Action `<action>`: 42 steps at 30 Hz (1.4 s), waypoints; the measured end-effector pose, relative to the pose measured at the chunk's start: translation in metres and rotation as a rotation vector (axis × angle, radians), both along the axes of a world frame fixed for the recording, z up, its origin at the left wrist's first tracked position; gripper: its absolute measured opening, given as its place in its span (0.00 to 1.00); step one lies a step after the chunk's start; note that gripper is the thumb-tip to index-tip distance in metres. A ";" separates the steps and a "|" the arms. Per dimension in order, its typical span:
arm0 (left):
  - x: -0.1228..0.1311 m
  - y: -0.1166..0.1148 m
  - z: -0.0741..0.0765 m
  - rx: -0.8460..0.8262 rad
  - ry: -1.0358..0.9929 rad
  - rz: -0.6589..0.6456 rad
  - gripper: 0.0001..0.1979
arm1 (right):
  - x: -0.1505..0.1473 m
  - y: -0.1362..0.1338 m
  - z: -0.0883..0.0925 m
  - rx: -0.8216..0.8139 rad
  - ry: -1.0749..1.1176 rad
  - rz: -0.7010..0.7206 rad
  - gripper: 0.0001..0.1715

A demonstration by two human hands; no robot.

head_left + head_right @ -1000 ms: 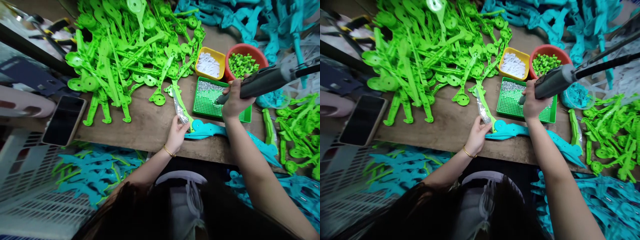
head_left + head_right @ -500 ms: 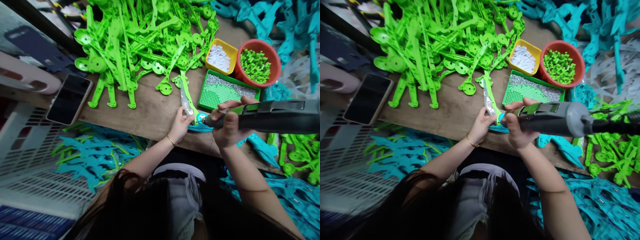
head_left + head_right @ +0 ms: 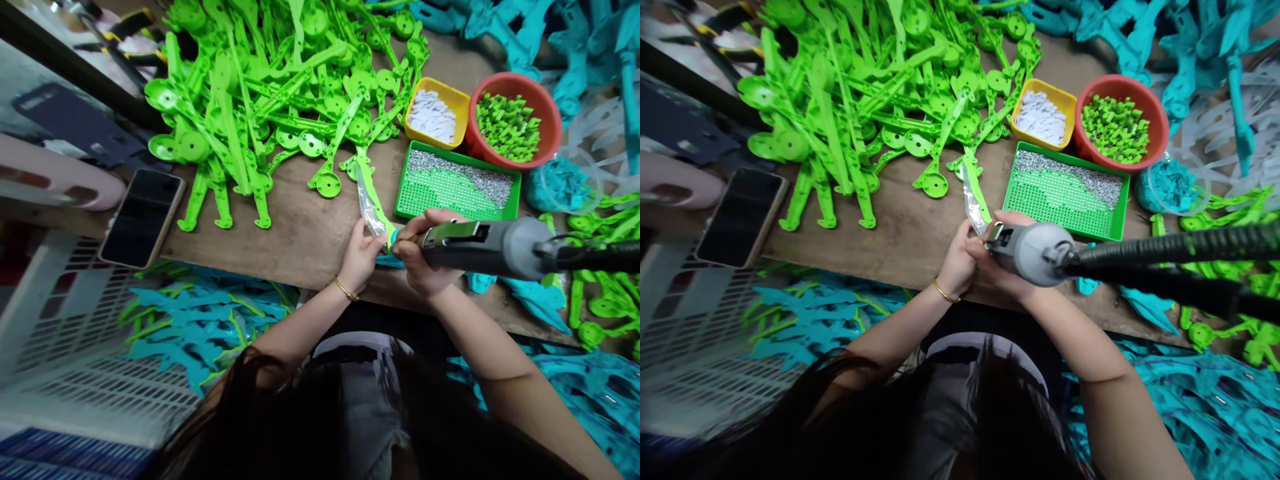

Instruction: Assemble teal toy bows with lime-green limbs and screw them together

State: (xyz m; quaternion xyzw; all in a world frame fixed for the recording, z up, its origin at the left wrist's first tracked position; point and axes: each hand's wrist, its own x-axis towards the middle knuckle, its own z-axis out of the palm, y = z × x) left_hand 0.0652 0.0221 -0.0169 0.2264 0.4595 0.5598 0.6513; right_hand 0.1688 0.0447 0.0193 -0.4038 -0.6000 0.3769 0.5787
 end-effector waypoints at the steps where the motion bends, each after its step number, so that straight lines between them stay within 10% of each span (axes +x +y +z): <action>1: -0.002 0.000 0.002 -0.002 0.021 -0.010 0.33 | 0.000 0.002 0.007 0.036 0.026 0.011 0.28; 8: -0.037 -0.005 0.023 -0.105 0.218 -0.512 0.53 | 0.031 0.081 0.043 0.270 0.163 -0.400 0.23; 14: -0.033 -0.015 0.018 -0.185 0.097 -0.355 0.32 | 0.049 0.120 0.003 0.134 -0.039 -0.612 0.24; 26: -0.030 -0.017 0.014 -0.188 0.125 -0.337 0.18 | 0.049 0.119 -0.003 0.187 0.039 -0.579 0.28; 34: -0.030 -0.018 0.012 -0.138 0.045 -0.347 0.15 | 0.020 0.043 0.052 0.323 0.285 -0.307 0.11; 42: -0.028 -0.018 0.006 -0.079 0.018 -0.345 0.21 | 0.013 -0.022 0.027 0.125 0.005 0.009 0.23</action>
